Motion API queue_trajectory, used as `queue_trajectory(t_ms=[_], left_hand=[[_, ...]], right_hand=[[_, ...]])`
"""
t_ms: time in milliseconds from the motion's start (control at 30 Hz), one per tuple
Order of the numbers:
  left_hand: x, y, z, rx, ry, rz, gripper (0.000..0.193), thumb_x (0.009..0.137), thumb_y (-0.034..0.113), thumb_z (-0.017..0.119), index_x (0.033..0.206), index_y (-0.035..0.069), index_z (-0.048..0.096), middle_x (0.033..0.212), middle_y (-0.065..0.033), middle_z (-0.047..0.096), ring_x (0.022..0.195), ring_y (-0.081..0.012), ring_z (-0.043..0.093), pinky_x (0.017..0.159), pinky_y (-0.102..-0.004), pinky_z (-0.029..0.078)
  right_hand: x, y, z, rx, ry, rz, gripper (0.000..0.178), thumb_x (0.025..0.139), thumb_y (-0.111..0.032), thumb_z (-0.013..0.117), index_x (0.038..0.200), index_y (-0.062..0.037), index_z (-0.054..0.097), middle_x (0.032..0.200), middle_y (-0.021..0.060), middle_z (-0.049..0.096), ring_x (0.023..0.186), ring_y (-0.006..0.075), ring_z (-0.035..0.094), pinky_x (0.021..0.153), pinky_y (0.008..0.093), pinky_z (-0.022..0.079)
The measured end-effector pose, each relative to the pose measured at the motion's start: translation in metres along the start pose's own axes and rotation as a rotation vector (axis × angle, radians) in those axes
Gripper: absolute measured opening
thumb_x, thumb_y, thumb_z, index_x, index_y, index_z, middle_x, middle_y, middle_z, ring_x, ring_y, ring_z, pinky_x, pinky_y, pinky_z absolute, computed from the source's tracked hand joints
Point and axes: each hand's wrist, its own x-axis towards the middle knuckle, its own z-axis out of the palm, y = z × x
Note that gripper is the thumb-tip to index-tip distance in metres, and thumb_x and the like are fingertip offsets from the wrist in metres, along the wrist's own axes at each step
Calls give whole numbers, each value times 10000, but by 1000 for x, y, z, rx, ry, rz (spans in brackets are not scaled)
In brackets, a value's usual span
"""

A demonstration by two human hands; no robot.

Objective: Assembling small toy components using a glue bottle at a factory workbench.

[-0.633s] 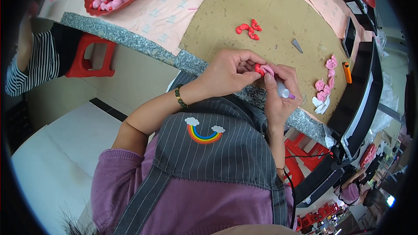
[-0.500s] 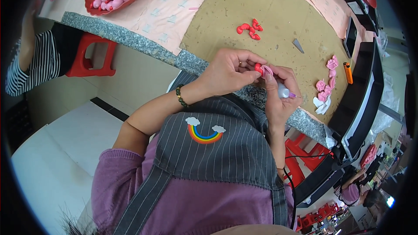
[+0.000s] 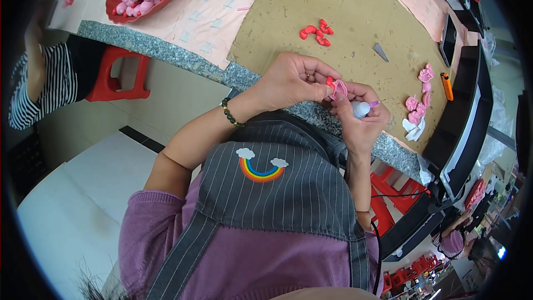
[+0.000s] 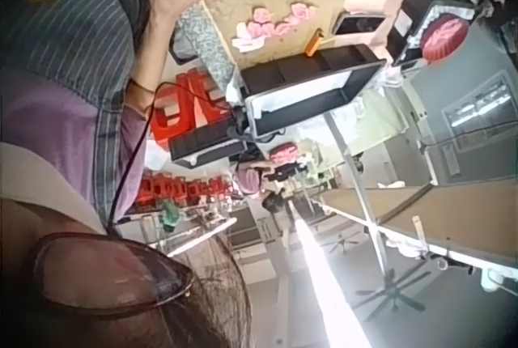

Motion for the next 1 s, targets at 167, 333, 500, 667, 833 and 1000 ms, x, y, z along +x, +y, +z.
queue_trajectory(t_ms=[167, 333, 500, 667, 833, 1000], left_hand=[[1, 0, 1, -68, -6, -7, 289, 768, -42, 605, 1053, -82, 579, 850, -78, 637, 717, -78, 600, 665, -216, 519], [0, 0, 1, -53, -10, 25, 354, 782, -43, 594, 1130, -71, 536, 856, -54, 617, 743, -68, 583, 692, -216, 505], [4, -2, 3, -69, 27, 62, 383, 799, -30, 588, 1174, -57, 516, 892, -63, 624, 779, -67, 575, 726, -205, 480], [7, -6, -1, -137, 77, 38, 312, 822, 4, 585, 1125, -55, 541, 910, -92, 630, 760, -93, 590, 691, -219, 490], [6, 1, -3, -197, -4, 11, 288, 832, 9, 581, 1110, -56, 542, 928, -113, 628, 745, -117, 598, 665, -241, 499], [5, 4, -7, -292, -70, -8, 295, 837, 13, 581, 1121, -53, 533, 920, -115, 628, 740, -126, 599, 654, -246, 500]], right_hand=[[2, 4, 0, 23, 11, -23, 136, 777, 37, 613, 905, 80, 592, 710, 83, 627, 557, 78, 570, 500, 189, 473], [2, 4, 2, 11, 39, -15, 126, 779, 35, 611, 897, 78, 596, 696, 80, 624, 544, 82, 569, 490, 185, 466], [5, 5, -3, 179, -30, 116, 275, 775, 24, 604, 1037, 71, 534, 845, 96, 612, 658, 96, 568, 569, 188, 457], [5, 11, -27, 384, -127, 27, 413, 757, 51, 588, 1147, 48, 452, 1010, 113, 533, 876, 151, 543, 740, 236, 448], [3, -6, -34, 37, -75, 64, 360, 763, 24, 608, 1107, 52, 506, 998, 133, 585, 910, 175, 579, 835, 269, 449], [-5, -15, -43, -54, -14, 16, 328, 792, -50, 618, 1090, 63, 541, 883, 114, 625, 817, 155, 608, 756, 259, 473]])
